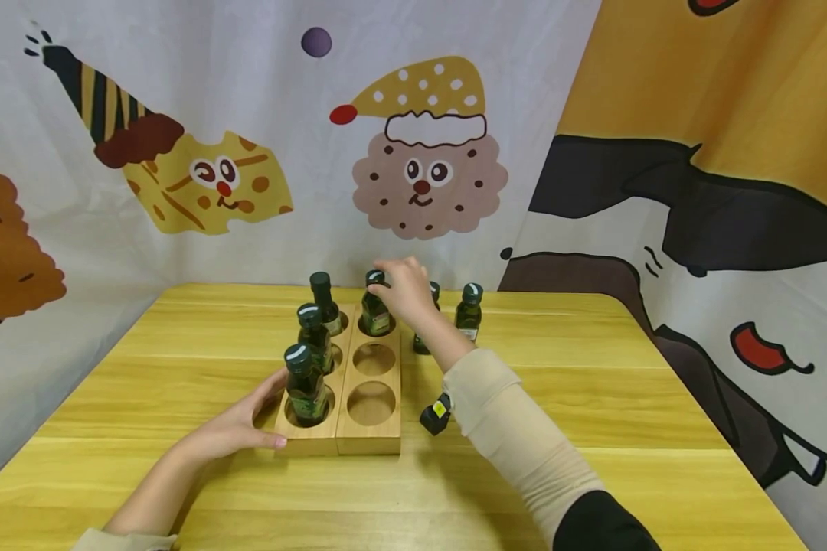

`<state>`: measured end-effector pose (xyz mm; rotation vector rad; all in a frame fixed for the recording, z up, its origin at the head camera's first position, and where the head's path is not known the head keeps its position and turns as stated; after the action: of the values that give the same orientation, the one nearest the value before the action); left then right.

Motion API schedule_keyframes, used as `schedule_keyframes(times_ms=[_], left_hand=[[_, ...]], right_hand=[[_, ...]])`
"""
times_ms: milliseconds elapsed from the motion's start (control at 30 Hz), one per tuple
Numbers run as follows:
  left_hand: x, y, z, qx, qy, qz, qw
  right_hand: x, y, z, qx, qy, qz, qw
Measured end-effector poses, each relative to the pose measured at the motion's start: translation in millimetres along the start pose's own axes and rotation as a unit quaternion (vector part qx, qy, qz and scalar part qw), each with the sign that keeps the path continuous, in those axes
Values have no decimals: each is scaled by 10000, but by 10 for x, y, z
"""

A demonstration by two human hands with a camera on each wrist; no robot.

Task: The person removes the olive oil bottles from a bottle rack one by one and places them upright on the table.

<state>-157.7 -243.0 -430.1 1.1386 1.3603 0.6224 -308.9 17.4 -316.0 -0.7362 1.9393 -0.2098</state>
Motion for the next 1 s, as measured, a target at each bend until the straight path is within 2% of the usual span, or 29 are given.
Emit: schedule_keyframes(times_ms=[300, 567, 1000], left_hand=[[1, -16, 1, -31, 10, -27, 10000], [4, -16, -4, -32, 11, -11, 10000], [-3, -39, -3, -107, -16, 50, 9999]], right_hand=[[28, -12, -12, -97, 2, 154, 9998], [54, 4, 17, -113, -9, 65, 9999], [-123, -37, 8, -360, 366, -620, 9968]])
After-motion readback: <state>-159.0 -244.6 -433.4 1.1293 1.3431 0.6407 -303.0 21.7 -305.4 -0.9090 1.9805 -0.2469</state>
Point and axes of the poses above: each hand's wrist, its own z-axis away from the middle knuckle, its own x-axis out of the palm, y = z × x, the point moved 2 cm from there along -z, towards the middle knuckle, and after that the axes turned 14 degrees about y, right-handed, at the moved point
